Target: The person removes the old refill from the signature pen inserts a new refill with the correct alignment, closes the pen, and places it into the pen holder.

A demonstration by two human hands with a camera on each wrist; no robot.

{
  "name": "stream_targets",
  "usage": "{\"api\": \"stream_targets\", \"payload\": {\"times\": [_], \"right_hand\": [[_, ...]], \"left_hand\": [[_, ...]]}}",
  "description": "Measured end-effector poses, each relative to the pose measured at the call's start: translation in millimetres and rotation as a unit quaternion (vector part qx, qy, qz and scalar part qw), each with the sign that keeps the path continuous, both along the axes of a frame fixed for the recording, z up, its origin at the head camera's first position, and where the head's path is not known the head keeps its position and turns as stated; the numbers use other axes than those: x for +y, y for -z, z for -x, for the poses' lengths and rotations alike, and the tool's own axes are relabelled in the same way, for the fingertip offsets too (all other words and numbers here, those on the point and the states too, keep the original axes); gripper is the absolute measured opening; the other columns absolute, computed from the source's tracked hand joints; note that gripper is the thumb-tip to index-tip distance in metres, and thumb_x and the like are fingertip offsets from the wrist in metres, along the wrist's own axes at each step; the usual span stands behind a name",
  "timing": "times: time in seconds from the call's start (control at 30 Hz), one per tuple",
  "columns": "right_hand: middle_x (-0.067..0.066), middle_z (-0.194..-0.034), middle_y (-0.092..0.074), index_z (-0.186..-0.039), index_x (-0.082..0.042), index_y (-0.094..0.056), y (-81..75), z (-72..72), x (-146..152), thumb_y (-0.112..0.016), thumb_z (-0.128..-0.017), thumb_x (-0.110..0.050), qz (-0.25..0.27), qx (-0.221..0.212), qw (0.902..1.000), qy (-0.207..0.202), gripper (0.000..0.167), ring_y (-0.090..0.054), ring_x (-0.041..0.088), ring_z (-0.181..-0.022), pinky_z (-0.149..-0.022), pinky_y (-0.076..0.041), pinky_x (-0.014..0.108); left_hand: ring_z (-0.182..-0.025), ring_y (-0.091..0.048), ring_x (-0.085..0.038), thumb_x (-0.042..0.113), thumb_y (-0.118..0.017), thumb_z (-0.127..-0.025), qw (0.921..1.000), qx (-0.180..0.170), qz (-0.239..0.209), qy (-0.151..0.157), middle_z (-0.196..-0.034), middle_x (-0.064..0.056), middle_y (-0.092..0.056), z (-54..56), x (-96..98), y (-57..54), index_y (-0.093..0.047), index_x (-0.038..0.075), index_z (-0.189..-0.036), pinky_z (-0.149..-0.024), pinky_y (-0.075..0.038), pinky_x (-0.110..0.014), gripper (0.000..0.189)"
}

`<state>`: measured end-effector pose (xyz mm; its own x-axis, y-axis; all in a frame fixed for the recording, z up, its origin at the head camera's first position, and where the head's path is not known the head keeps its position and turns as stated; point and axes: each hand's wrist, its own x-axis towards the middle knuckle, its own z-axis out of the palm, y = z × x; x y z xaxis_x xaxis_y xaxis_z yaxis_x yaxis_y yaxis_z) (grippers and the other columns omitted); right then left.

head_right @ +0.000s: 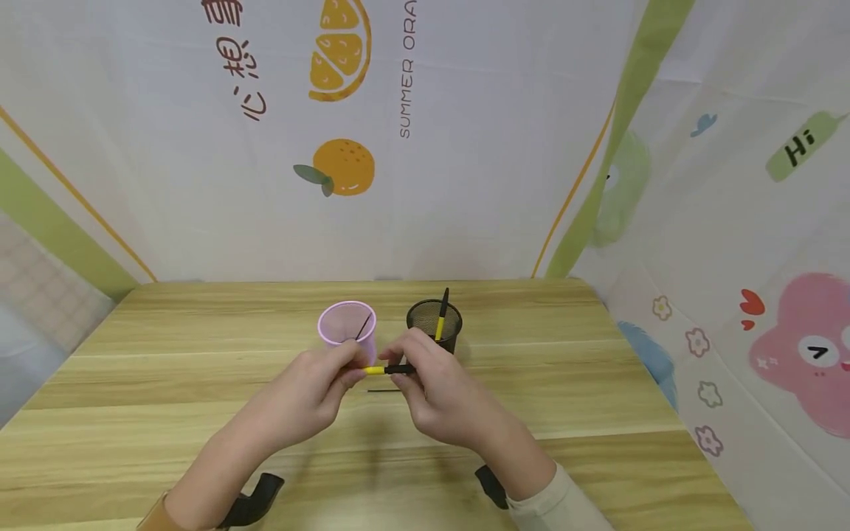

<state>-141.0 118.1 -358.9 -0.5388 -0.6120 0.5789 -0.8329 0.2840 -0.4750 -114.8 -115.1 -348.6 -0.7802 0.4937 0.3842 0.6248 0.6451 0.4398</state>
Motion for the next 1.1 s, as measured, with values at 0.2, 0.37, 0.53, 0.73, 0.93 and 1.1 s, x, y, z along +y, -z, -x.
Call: {"api": "stream_targets", "payload": {"times": [0.2,0.37,0.53,0.73,0.93,1.1], "right_hand": [[0.008,-0.103,-0.061,-0.134,-0.004,-0.059,-0.4,-2.9,0.8,-0.057,-0.107,-0.001,0.011,-0.168,0.9857,0.003,0.027,-0.056,0.006,-0.075,-0.065,-0.054,0.023],[0.011,-0.092,-0.055,-0.138,0.000,-0.054,-2.3,-5.1,0.9,-0.042,-0.116,-0.013,0.045,-0.336,0.9406,-0.002,0.028,-0.043,0.005,-0.059,-0.051,-0.041,0.021],[0.014,-0.098,-0.061,-0.137,-0.003,-0.056,-3.1,-5.1,3.2,-0.046,-0.115,-0.021,0.027,-0.321,0.9460,0.032,0.029,-0.054,0.009,-0.066,-0.058,-0.050,0.026],[0.012,-0.099,-0.066,-0.124,-0.007,-0.064,-2.6,-6.7,16.9,-0.064,-0.107,-0.015,0.033,-0.263,0.9607,0.081,0.019,-0.062,0.011,-0.077,-0.068,-0.056,0.027],[0.001,-0.091,-0.071,-0.109,-0.007,-0.072,2.2,-8.9,20.3,-0.074,-0.099,-0.004,0.043,-0.165,0.9824,0.077,0.011,-0.064,0.006,-0.079,-0.072,-0.060,0.025],[0.001,-0.089,-0.071,-0.104,-0.008,-0.073,6.4,-10.6,17.2,-0.075,-0.097,-0.002,0.061,-0.134,0.9855,0.084,0.010,-0.064,0.005,-0.078,-0.070,-0.061,0.025]], "left_hand": [[-0.084,-0.061,-0.009,0.008,-0.070,-0.101,0.9980,0.058,0.014,-0.020,-0.091,0.004,-0.068,-3.6,0.8,-0.8,-0.064,0.013,-0.101,-0.076,-0.057,-0.027,0.008],[-0.084,-0.064,-0.008,0.009,-0.076,-0.097,0.9952,0.095,0.013,-0.021,-0.090,0.005,-0.069,-4.0,1.7,0.2,-0.066,0.014,-0.098,-0.075,-0.057,-0.025,0.012],[-0.083,-0.064,-0.008,0.009,-0.078,-0.096,0.9948,0.091,0.014,-0.043,-0.091,0.005,-0.070,-5.6,-0.4,1.3,-0.067,0.014,-0.100,-0.075,-0.057,-0.027,0.012],[-0.081,-0.064,-0.008,0.008,-0.079,-0.094,0.9943,0.082,-0.010,-0.067,-0.094,0.007,-0.073,-7.9,-7.0,2.0,-0.069,0.013,-0.102,-0.074,-0.058,-0.028,0.014],[-0.083,-0.063,-0.006,0.009,-0.079,-0.094,0.9932,0.090,-0.022,-0.070,-0.095,0.009,-0.073,-10.4,-11.9,2.3,-0.069,0.016,-0.103,-0.074,-0.057,-0.027,0.015],[-0.084,-0.060,-0.006,0.010,-0.077,-0.096,0.9944,0.080,-0.028,-0.063,-0.095,0.008,-0.072,-12.0,-11.9,3.2,-0.069,0.016,-0.104,-0.075,-0.056,-0.027,0.013]]}}
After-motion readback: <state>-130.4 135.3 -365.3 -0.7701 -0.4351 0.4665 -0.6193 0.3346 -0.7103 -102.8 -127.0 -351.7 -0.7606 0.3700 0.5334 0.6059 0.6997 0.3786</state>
